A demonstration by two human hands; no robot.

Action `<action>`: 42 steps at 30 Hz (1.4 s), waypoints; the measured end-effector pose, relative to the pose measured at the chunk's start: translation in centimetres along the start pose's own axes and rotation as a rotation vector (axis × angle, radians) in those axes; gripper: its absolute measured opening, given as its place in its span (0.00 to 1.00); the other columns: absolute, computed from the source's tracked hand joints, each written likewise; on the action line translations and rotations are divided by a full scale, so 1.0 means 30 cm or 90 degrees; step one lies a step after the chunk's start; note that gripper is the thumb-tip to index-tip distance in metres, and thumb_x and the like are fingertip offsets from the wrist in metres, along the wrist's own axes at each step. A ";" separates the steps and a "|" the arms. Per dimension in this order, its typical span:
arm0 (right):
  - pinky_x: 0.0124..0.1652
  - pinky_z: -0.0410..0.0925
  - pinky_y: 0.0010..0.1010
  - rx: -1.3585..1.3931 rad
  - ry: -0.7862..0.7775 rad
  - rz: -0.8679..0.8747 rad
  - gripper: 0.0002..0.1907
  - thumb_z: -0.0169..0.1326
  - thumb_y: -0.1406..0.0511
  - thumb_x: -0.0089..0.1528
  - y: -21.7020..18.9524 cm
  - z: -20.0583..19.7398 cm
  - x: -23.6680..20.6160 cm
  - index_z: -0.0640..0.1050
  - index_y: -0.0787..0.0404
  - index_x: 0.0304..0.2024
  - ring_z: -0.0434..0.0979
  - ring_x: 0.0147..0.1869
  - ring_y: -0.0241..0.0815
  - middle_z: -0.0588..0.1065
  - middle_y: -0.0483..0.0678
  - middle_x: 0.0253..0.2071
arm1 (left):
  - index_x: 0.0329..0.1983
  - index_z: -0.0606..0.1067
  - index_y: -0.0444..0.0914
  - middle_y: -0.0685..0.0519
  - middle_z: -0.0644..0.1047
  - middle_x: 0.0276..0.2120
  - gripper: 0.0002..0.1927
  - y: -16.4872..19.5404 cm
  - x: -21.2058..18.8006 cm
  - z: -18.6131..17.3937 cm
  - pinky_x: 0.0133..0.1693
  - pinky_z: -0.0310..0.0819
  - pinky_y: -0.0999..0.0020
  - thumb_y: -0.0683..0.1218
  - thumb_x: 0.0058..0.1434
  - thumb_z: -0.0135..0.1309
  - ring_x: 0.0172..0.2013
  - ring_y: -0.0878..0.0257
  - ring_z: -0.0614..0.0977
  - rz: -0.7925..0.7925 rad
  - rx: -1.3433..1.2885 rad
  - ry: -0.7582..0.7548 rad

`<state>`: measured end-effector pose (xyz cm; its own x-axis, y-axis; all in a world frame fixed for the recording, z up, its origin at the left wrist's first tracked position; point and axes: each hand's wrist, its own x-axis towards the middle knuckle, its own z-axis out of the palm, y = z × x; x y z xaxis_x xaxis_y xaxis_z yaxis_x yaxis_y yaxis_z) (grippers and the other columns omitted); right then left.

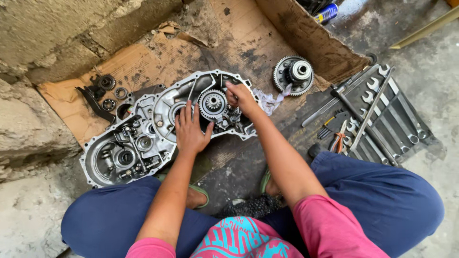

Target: The person wipes the interior of a disassembled engine casing with a cloth, then places and adjusts internal gears and shafts by hand. The person rotates the gears to check alignment and fit within the casing.

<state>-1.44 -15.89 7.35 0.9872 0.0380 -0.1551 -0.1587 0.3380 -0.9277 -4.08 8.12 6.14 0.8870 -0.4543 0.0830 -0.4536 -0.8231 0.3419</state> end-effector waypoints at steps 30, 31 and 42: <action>0.24 0.52 0.29 -0.034 0.105 -0.041 0.29 0.47 0.57 0.70 0.050 0.010 -0.020 0.62 0.58 0.14 0.56 0.18 0.34 0.59 0.41 0.14 | 0.75 0.60 0.36 0.43 0.53 0.76 0.43 0.002 0.009 0.001 0.68 0.47 0.42 0.67 0.64 0.48 0.72 0.42 0.56 -0.020 0.026 -0.029; 0.23 0.52 0.29 -0.020 0.122 -0.042 0.29 0.47 0.57 0.70 0.060 0.023 -0.016 0.62 0.58 0.14 0.55 0.18 0.34 0.59 0.41 0.14 | 0.75 0.59 0.36 0.43 0.53 0.76 0.44 0.002 0.009 0.001 0.68 0.47 0.42 0.67 0.64 0.49 0.72 0.42 0.56 -0.017 0.030 -0.030; 0.23 0.54 0.30 -0.120 0.176 -0.098 0.30 0.44 0.57 0.71 0.084 0.001 -0.005 0.63 0.59 0.13 0.58 0.18 0.34 0.61 0.41 0.13 | 0.75 0.60 0.36 0.42 0.53 0.76 0.44 0.008 0.008 -0.015 0.67 0.48 0.42 0.65 0.63 0.51 0.71 0.41 0.58 -0.011 0.028 -0.021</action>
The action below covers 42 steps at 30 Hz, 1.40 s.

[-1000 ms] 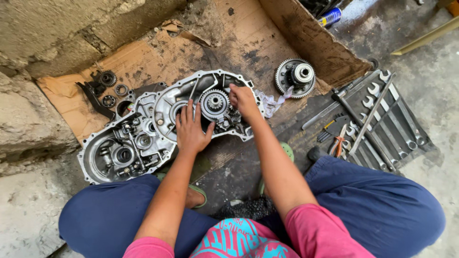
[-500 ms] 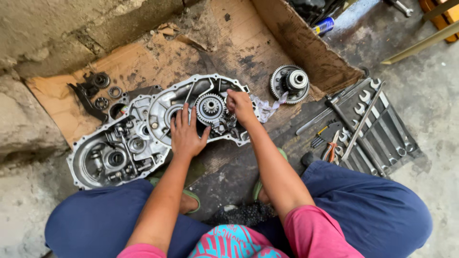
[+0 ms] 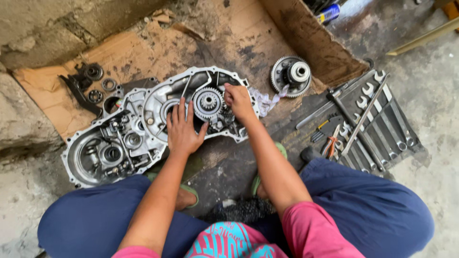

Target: The person wipes the interior of a disassembled engine casing with a cloth, then places and adjusts internal gears and shafts by hand. The person rotates the gears to check alignment and fit within the casing.

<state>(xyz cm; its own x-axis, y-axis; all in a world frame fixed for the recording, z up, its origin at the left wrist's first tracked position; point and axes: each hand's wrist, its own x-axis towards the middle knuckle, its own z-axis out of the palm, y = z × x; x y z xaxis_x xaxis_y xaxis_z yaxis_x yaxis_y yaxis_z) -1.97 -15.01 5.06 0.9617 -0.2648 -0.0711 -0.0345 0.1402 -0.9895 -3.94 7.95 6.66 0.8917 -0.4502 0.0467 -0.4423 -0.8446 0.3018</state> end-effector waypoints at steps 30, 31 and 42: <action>0.25 0.58 0.28 -0.001 -0.159 0.139 0.28 0.44 0.53 0.71 -0.070 -0.009 0.041 0.69 0.59 0.18 0.63 0.21 0.34 0.66 0.43 0.17 | 0.73 0.60 0.33 0.39 0.58 0.73 0.49 -0.014 0.014 0.012 0.66 0.48 0.43 0.65 0.57 0.57 0.69 0.40 0.59 0.009 -0.051 0.045; 0.26 0.61 0.28 -0.013 -0.170 0.167 0.27 0.44 0.52 0.71 -0.089 -0.019 0.063 0.72 0.58 0.21 0.66 0.23 0.34 0.69 0.43 0.19 | 0.72 0.61 0.33 0.40 0.61 0.71 0.48 -0.012 0.034 0.003 0.67 0.49 0.44 0.65 0.57 0.58 0.69 0.41 0.61 0.019 -0.062 0.079; 0.46 0.70 0.48 -0.456 0.396 0.055 0.23 0.52 0.49 0.65 -0.050 -0.176 -0.073 0.77 0.63 0.45 0.80 0.46 0.63 0.80 0.62 0.42 | 0.51 0.74 0.37 0.45 0.78 0.45 0.28 0.037 0.368 -0.052 0.44 0.75 0.50 0.59 0.54 0.65 0.48 0.46 0.79 0.304 0.123 -0.239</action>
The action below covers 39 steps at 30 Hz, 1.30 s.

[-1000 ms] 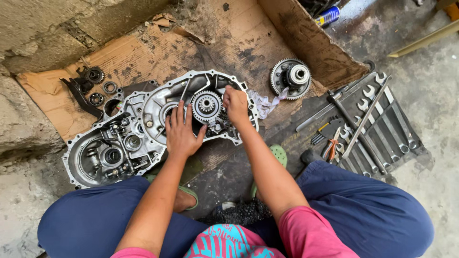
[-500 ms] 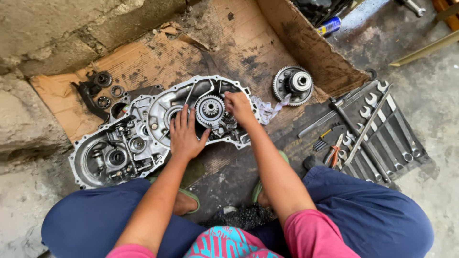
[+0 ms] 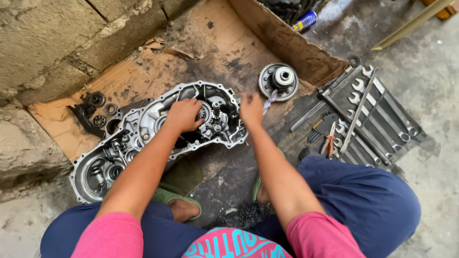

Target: The person wipes the interior of a disassembled engine casing with a cloth, then places and adjusts internal gears and shafts by hand. The person rotates the gears to check alignment and fit within the casing.

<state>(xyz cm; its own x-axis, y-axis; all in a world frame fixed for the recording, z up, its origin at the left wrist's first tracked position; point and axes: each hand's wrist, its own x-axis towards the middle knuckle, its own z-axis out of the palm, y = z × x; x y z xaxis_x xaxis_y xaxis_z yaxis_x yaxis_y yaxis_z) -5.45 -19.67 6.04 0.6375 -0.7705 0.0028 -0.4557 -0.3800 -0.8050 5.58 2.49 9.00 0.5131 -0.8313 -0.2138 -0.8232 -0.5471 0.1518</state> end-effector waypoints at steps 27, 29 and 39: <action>0.50 0.69 0.51 -0.101 -0.096 0.186 0.27 0.46 0.46 0.66 0.083 0.067 -0.140 0.76 0.58 0.54 0.79 0.51 0.64 0.79 0.63 0.48 | 0.56 0.71 0.39 0.44 0.75 0.48 0.31 0.010 0.072 0.001 0.46 0.75 0.50 0.50 0.50 0.68 0.46 0.43 0.80 0.000 -0.008 -0.125; 0.50 0.69 0.51 -0.093 -0.083 0.171 0.26 0.46 0.47 0.66 0.079 0.064 -0.141 0.77 0.58 0.54 0.79 0.51 0.64 0.79 0.62 0.47 | 0.57 0.72 0.41 0.46 0.76 0.49 0.31 -0.003 0.078 0.000 0.46 0.76 0.51 0.48 0.50 0.67 0.47 0.44 0.80 0.058 0.024 -0.135; 0.50 0.69 0.51 -0.103 -0.083 0.160 0.26 0.46 0.47 0.67 0.074 0.064 -0.137 0.77 0.59 0.53 0.79 0.51 0.65 0.79 0.62 0.47 | 0.52 0.71 0.34 0.38 0.75 0.52 0.27 0.035 0.099 0.047 0.49 0.76 0.53 0.47 0.51 0.64 0.49 0.42 0.80 -0.210 -0.046 -0.132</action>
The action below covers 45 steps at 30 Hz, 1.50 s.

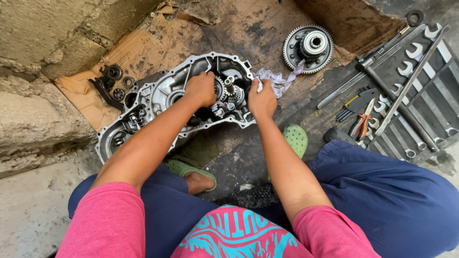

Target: The person wipes the interior of a disassembled engine casing with a cloth, then places and adjusts internal gears and shafts by hand. The person rotates the gears to check alignment and fit within the casing.

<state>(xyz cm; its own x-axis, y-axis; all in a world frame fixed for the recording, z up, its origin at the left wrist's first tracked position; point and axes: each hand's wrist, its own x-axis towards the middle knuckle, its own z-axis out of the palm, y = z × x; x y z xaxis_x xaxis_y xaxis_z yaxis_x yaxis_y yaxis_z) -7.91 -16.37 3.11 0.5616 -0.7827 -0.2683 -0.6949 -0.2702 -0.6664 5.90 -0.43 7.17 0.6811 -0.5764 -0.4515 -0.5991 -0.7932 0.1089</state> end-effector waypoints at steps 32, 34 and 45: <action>0.53 0.62 0.50 -0.376 -0.169 -0.479 0.16 0.57 0.54 0.59 0.012 -0.086 -0.175 0.82 0.56 0.40 0.69 0.58 0.53 0.76 0.49 0.45 | 0.44 0.81 0.37 0.40 0.82 0.39 0.18 -0.049 -0.252 0.180 0.44 0.75 0.56 0.56 0.66 0.53 0.41 0.44 0.83 -0.078 -0.499 0.160; 0.52 0.62 0.50 -0.376 -0.192 -0.490 0.15 0.58 0.53 0.58 0.014 -0.106 -0.180 0.83 0.54 0.40 0.69 0.57 0.54 0.76 0.49 0.45 | 0.44 0.81 0.37 0.41 0.82 0.39 0.18 -0.036 -0.239 0.205 0.45 0.76 0.56 0.56 0.66 0.54 0.41 0.44 0.84 -0.063 -0.500 0.175; 0.51 0.61 0.46 -0.390 -0.143 -0.537 0.14 0.58 0.55 0.58 0.023 -0.055 -0.168 0.84 0.58 0.34 0.69 0.54 0.51 0.77 0.49 0.41 | 0.45 0.80 0.37 0.54 0.79 0.32 0.15 -0.036 -0.224 0.274 0.31 0.69 0.65 0.52 0.65 0.56 0.31 0.65 0.76 -0.139 -0.824 0.043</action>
<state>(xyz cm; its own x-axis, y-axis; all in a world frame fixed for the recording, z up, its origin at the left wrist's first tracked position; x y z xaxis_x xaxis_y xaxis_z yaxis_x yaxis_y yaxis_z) -11.95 -13.54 5.14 0.9932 -0.1070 -0.0468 -0.1153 -0.9613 -0.2503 -1.50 5.92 2.81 0.7545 -0.3914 -0.5268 0.3342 -0.4617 0.8217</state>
